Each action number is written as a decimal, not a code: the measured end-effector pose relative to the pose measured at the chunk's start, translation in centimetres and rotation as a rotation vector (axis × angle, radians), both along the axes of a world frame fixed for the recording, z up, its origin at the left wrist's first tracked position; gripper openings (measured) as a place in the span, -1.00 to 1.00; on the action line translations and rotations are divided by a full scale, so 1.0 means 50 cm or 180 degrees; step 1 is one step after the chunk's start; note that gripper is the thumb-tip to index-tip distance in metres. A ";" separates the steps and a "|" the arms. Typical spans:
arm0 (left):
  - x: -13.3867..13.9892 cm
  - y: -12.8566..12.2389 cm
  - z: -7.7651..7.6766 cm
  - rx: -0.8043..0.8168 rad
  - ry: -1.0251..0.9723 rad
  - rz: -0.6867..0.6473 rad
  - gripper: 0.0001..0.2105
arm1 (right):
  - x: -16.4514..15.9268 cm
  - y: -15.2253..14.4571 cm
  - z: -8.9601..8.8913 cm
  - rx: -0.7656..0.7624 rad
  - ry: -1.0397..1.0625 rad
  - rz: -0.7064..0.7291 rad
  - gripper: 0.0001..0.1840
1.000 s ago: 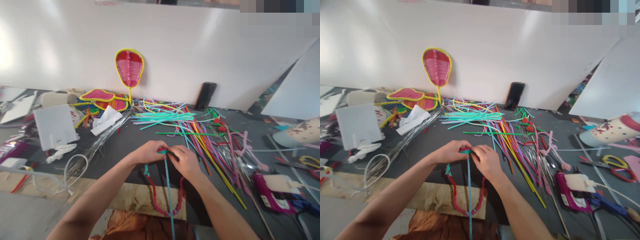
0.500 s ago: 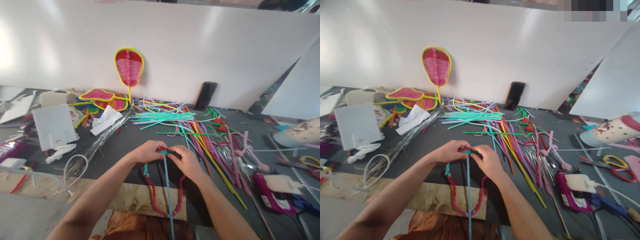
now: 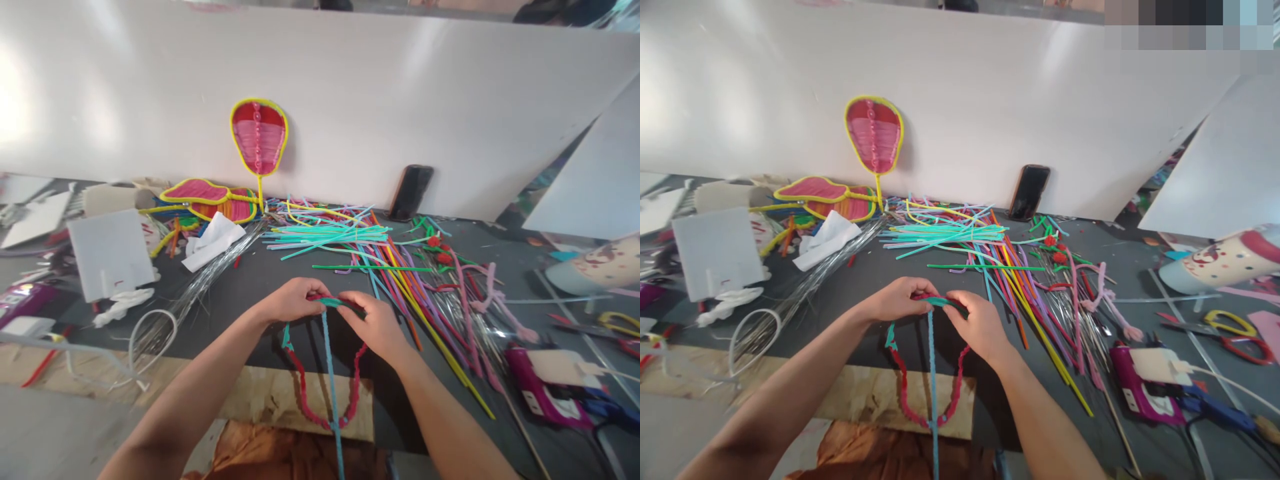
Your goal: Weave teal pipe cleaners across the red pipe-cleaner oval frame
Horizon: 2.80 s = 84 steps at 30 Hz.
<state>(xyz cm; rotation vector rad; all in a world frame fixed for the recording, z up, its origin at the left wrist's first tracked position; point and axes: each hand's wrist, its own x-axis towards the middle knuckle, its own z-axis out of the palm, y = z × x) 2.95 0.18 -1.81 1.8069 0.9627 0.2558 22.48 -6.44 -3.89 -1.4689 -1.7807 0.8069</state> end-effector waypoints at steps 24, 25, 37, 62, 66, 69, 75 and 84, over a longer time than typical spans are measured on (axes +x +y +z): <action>-0.031 0.023 0.003 -0.0371 -0.0064 -0.0268 -0.74 | 0.002 0.009 0.005 -0.1610 0.1539 0.0322 -0.80; -0.031 0.023 0.003 -0.0354 -0.0061 -0.0282 -0.74 | 0.002 0.009 0.005 -0.1604 0.1508 0.0290 -0.82; -0.016 0.002 0.016 0.0904 0.0458 -0.0121 -0.78 | 0.002 0.005 0.003 -0.1581 0.1572 0.0379 -0.78; -0.012 0.004 -0.009 -0.1271 -0.0792 -0.0015 -0.57 | 0.006 0.004 0.006 -0.1922 0.1800 0.0584 -0.67; -0.008 0.000 -0.007 -0.1377 -0.0824 -0.0125 -0.54 | 0.005 0.005 -0.004 -0.2142 0.2228 0.0601 -0.63; -0.010 0.002 -0.004 -0.1397 -0.0820 -0.0182 -0.56 | 0.004 0.008 -0.010 -0.2222 0.2466 0.0561 -0.65; -0.013 0.004 -0.001 -0.1507 -0.0966 -0.0002 -0.56 | 0.007 0.012 -0.010 -0.2094 0.2479 0.0385 -0.67; -0.019 0.010 -0.011 -0.1402 -0.1130 0.0217 -0.63 | 0.022 0.011 0.004 -0.0749 0.1026 0.0060 -0.72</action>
